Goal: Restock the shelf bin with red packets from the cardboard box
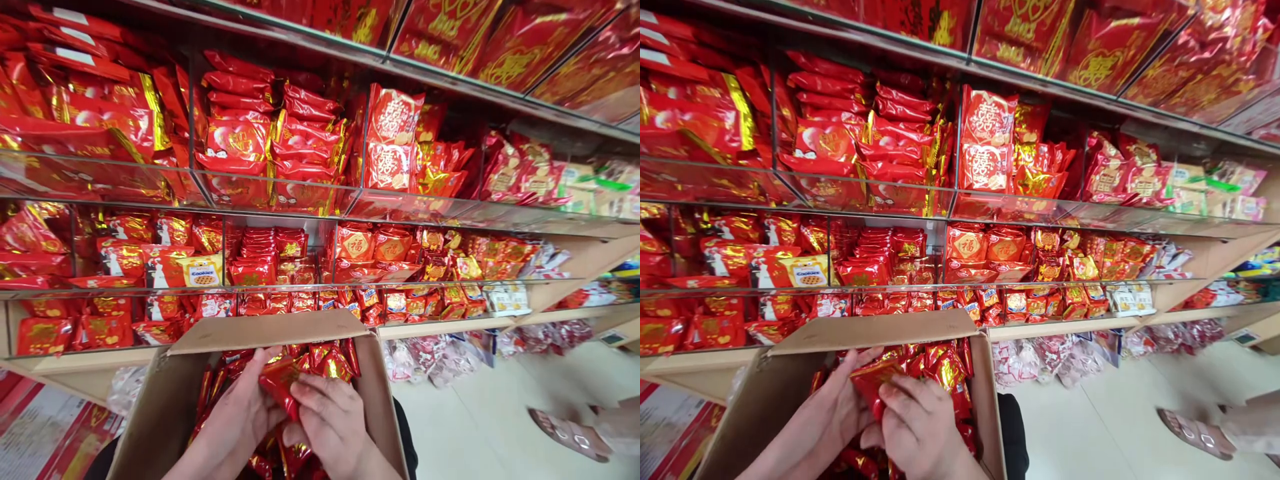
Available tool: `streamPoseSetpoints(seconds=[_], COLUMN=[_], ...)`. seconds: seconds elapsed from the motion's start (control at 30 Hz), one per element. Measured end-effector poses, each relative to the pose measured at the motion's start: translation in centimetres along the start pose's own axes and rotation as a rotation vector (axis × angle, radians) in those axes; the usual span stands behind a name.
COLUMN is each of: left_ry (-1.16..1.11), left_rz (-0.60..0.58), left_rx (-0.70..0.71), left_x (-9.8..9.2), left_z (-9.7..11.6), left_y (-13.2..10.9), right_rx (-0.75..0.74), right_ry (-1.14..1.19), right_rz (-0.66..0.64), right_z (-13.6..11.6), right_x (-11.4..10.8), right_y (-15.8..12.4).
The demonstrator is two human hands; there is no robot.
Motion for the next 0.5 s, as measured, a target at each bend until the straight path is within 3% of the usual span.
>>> streamPoseSetpoints(seconds=[0.07, 0.1, 0.2, 0.3, 0.37, 0.5], left_ry=[-0.101, -0.137, -0.205, -0.173, -0.137, -0.174], left_rz=[0.013, 0.030, 0.047, 0.074, 0.095, 0.169], left_rx=[0.044, 0.085, 0.177, 0.226, 0.238, 0.262], left_x=[-0.1, -0.3, -0.6, -0.7, -0.8, -1.8], left_z=[0.3, 0.5, 0.8, 0.8, 0.7, 0.1], left_y=[0.0, 0.1, 0.3, 0.1, 0.1, 0.5], right_rx=[0.087, 0.215, 0.842, 1.443, 1.625, 1.690], right_ry=[0.062, 0.084, 0.235, 0.616, 0.807, 0.895], right_rz=[0.010, 0.055, 0.221, 0.275, 0.339, 0.388], right_z=[-0.3, 0.1, 2.4, 3.7, 3.9, 4.3], right_x=[0.1, 0.1, 0.8, 3.5, 4.5, 5.0], right_y=[-0.9, -1.5, -4.7, -7.9, -8.5, -8.5])
Point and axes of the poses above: each hand's wrist, its own y-axis towards the middle knuckle, its own x-axis out of the palm, z = x × y, the point moved 6 cm from there along y, towards the middle knuckle, and after that the axes turned 10 degrees about z, right-handed, at the moved point
